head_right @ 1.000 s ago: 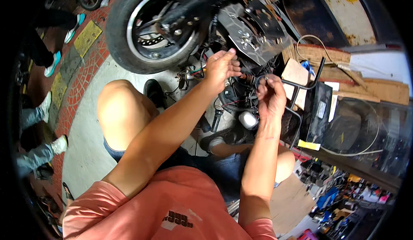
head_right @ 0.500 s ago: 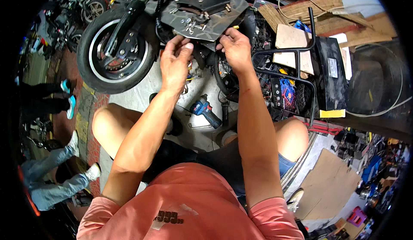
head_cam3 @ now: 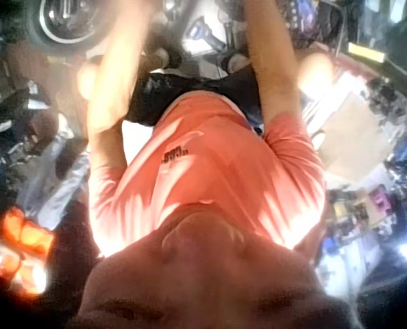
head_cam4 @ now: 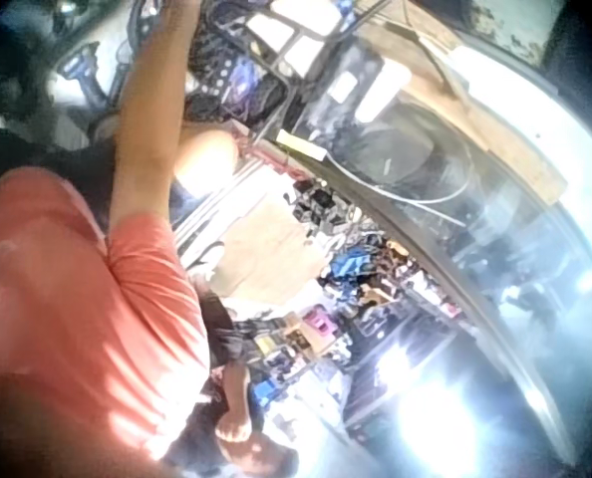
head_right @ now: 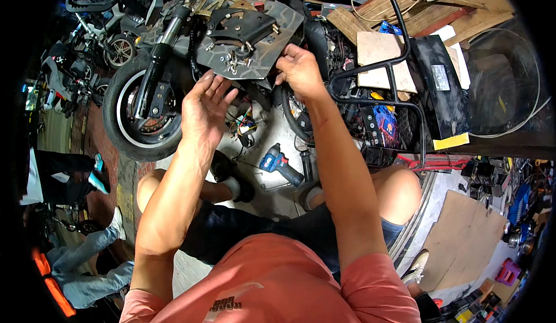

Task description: The person removes bubble wrap from a scooter part and installs it onto the front wheel assembly. They then use a power drill to secure the part with screws while squatting on the floor in a workshop.

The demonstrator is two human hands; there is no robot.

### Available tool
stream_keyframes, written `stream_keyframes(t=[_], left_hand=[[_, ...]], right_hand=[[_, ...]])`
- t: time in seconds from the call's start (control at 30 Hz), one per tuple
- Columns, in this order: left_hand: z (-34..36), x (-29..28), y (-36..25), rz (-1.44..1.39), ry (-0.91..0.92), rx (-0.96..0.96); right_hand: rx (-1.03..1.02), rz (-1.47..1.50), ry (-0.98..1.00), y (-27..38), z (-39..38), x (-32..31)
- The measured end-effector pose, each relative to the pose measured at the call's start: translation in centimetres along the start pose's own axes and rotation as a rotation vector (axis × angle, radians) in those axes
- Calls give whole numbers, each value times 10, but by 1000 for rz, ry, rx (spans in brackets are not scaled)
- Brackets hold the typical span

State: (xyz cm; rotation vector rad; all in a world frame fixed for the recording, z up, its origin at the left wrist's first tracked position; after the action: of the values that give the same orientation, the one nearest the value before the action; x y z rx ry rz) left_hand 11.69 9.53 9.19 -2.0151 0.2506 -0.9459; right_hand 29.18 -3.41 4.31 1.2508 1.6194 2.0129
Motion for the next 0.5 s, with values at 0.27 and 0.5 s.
stream_keyframes(t=[0.27, 0.5], left_hand=[[-2, 8, 3, -82, 18, 9], [0, 6, 3, -135, 2, 5]], right_hand=[[124, -83, -72, -8, 3, 10], [92, -126, -113, -7, -1, 14]])
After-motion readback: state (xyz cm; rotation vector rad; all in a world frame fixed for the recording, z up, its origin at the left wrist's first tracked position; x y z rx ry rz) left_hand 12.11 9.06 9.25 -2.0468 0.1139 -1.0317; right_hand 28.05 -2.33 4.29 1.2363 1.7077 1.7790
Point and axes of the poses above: each hand's wrist, its own z-axis towards the middle knuckle, its own x-axis out of the palm, y = z × x, the point moved 5 cm from there along z, towards the middle knuckle, and after that the axes turned 1 degree about -y, right-handed, at the moved point
